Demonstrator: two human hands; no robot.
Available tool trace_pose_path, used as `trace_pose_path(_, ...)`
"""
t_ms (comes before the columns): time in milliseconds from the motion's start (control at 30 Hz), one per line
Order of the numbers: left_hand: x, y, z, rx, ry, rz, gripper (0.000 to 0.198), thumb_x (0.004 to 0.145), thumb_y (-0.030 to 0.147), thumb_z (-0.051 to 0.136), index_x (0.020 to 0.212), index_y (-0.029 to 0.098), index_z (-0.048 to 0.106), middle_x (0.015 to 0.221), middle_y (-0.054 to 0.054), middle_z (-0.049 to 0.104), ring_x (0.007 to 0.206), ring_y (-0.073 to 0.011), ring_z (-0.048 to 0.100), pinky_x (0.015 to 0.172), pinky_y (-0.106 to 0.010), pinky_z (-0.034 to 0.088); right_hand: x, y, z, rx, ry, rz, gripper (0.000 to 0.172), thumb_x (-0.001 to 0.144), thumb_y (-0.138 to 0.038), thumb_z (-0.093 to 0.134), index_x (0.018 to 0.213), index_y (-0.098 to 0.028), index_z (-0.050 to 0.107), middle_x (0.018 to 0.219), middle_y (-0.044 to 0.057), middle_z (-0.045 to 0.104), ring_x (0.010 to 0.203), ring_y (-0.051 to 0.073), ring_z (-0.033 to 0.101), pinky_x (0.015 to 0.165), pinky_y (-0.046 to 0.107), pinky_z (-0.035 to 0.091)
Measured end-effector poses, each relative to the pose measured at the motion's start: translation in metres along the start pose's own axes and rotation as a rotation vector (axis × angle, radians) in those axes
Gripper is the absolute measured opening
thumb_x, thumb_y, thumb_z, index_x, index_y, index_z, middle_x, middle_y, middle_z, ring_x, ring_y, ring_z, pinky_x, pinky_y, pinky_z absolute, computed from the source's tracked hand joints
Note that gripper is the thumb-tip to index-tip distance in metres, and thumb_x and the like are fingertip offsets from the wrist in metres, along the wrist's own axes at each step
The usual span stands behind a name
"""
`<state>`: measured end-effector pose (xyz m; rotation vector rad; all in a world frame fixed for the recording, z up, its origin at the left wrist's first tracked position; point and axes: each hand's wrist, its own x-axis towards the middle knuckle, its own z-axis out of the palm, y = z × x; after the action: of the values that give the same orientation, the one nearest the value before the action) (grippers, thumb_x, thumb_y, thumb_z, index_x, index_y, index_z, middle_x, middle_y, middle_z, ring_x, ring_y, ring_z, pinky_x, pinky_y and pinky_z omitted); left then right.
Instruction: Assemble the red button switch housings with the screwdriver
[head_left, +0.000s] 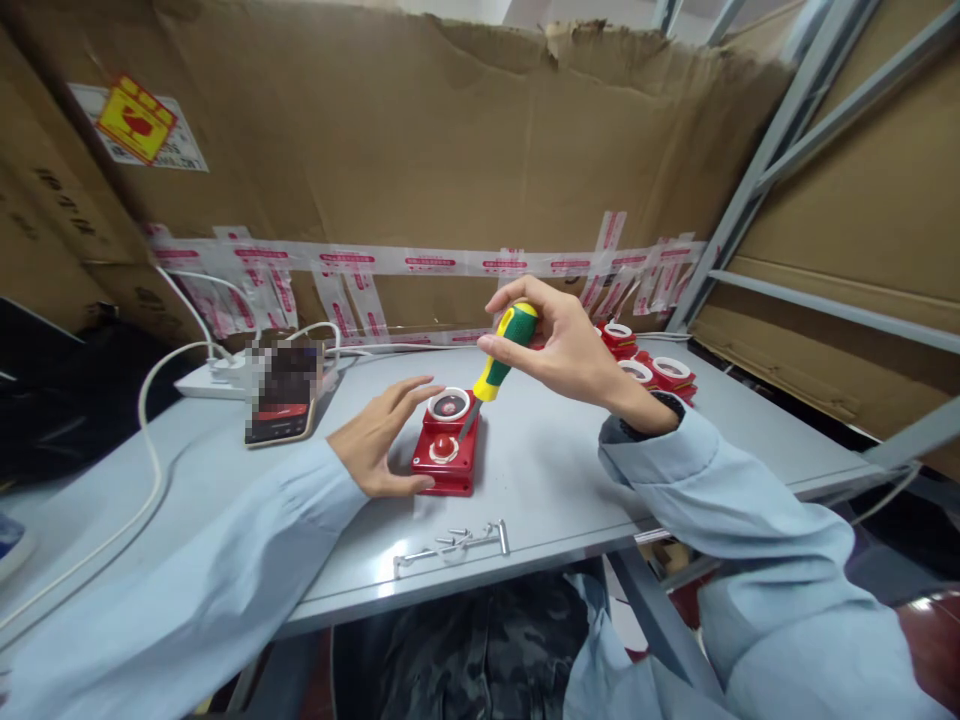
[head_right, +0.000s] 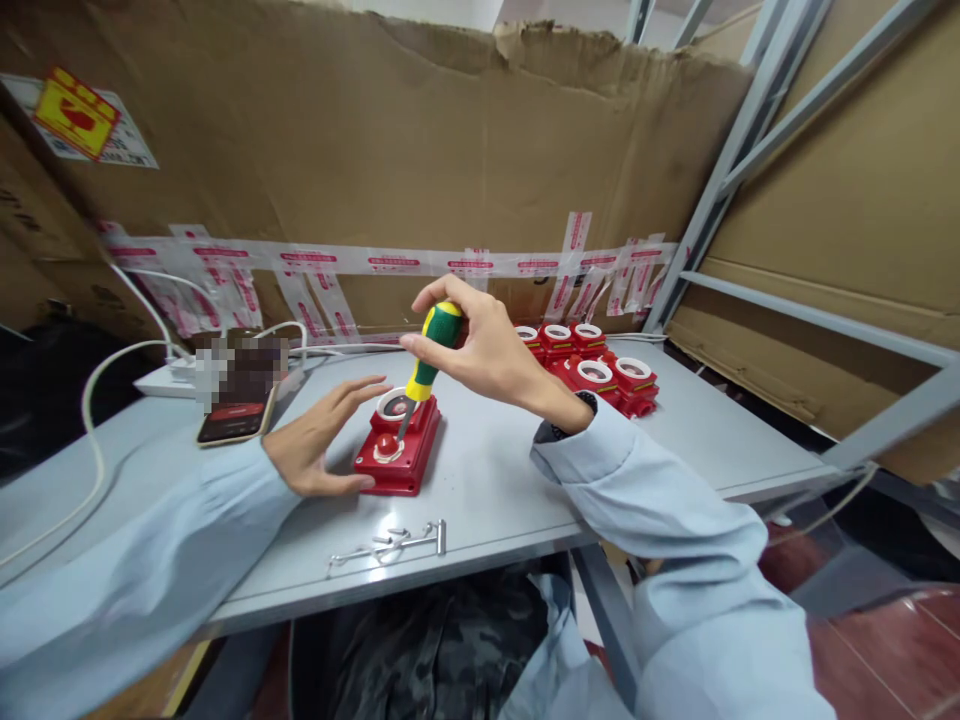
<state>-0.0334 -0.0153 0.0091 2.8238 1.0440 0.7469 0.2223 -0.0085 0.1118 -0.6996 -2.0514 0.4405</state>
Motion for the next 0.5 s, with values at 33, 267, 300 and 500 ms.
trace_pose_path(33,0.0,-0.007,0.005,-0.029,-0.026,-0.023,0.095,0.068,0.049,0.068,0.145,0.017,0.021,0.15,-0.02,0.025,0.135,-0.0387,0.032,0.106,-0.055,0.034,0.0,-0.001,0.003,0.013,-0.007,-0.013,0.029,0.075,-0.029,0.069,0.096,-0.017,0.053,0.074,-0.004,0.049,0.063,0.008,0.042,0.057,0.022,0.036)
trace_pose_path(267,0.007,-0.011,0.029,-0.143,-0.012,-0.077,0.101,0.063,0.052,0.073,0.142,0.014,0.024,0.131,-0.017,0.048,0.118,-0.035,0.05,0.099,-0.051,0.041,-0.003,-0.007,0.026,0.08,-0.059,-0.076,0.024,0.079,-0.031,0.065,0.095,-0.017,0.054,0.075,-0.004,0.049,0.064,0.008,0.043,0.058,0.021,0.036)
trace_pose_path(300,0.008,-0.008,0.03,-0.102,0.006,-0.091,0.102,0.061,0.056,0.074,0.14,0.014,0.026,0.129,-0.018,0.049,0.115,-0.036,0.05,0.096,-0.052,0.042,-0.003,-0.007,0.029,0.085,-0.066,-0.076,0.023,0.079,-0.031,0.065,0.094,-0.017,0.054,0.073,-0.004,0.048,0.063,0.007,0.042,0.057,0.021,0.035)
trace_pose_path(500,0.01,0.011,0.037,0.124,0.03,-0.167,0.112,0.058,0.07,0.067,0.143,0.013,0.023,0.127,-0.021,0.048,0.112,-0.04,0.048,0.086,-0.053,0.043,-0.006,-0.01,0.036,0.067,-0.096,-0.078,0.019,0.079,-0.028,0.063,0.091,-0.017,0.053,0.068,-0.006,0.046,0.058,0.007,0.04,0.057,0.021,0.034)
